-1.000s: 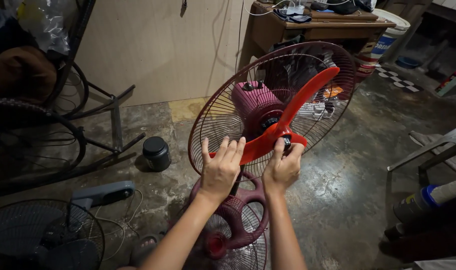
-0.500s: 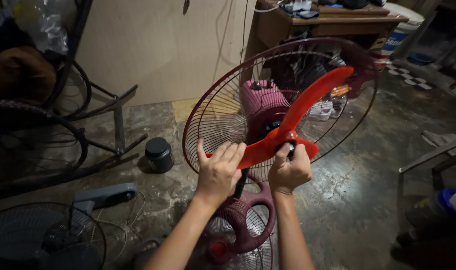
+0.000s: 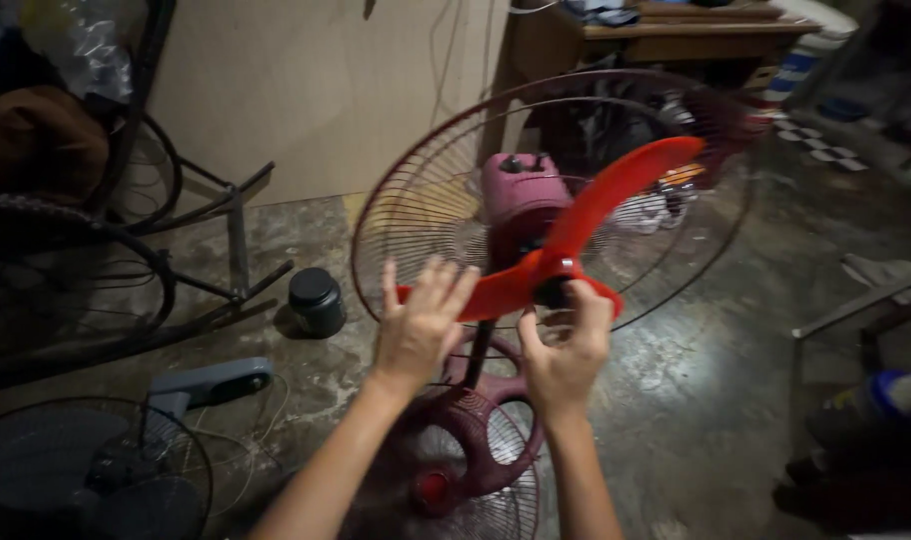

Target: The person assembles a standing electric fan by hand. They attach the red fan blades to the motor hub, secure the blades with a black nut, then fit and lock the front wire cage onto the fan head.

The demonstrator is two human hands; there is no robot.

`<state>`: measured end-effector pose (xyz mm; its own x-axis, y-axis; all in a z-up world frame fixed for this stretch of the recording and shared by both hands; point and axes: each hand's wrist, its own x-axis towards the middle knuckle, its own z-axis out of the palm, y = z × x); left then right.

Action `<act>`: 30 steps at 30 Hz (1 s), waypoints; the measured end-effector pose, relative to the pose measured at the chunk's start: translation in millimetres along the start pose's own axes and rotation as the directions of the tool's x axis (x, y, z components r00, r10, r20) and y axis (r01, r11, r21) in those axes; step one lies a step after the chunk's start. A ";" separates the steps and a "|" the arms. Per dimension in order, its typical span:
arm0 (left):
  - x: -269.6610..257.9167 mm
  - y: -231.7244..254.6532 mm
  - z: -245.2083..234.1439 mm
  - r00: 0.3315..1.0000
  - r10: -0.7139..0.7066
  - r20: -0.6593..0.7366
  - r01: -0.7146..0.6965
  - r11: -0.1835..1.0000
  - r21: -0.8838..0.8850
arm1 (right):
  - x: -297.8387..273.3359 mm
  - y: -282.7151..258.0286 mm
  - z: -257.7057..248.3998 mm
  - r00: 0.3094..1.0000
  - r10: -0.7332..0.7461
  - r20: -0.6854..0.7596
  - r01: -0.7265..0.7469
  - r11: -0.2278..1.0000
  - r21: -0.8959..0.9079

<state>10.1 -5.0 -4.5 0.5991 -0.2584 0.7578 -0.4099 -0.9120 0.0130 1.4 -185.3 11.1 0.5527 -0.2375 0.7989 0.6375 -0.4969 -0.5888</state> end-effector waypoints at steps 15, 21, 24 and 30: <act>-1.4 7.2 -20.6 0.997 -0.050 0.053 0.047 0.997 0.064 | 29.2 -45.4 -32.1 0.987 0.117 0.114 -0.086 0.965 -0.246; -4.6 -1.4 -21.8 0.998 -0.056 0.034 0.052 0.993 0.102 | 21.3 -46.5 -25.3 0.949 0.299 0.098 -0.271 0.934 -0.232; -5.7 -4.8 -21.3 0.998 -0.064 0.026 0.061 0.993 0.096 | 20.4 -46.1 -26.1 0.788 0.576 0.218 -0.567 0.817 -0.109; -3.0 -1.1 -14.2 0.996 -0.086 0.039 0.081 0.992 0.100 | 23.9 -48.1 -33.9 0.959 0.203 0.197 -0.175 0.973 -0.151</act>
<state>-1.0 1.3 2.5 0.6582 -0.1916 0.7280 -0.2887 -0.9574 0.0090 -34.2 -195.3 62.7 0.7652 -0.1646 0.6225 0.4427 -0.5676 -0.6942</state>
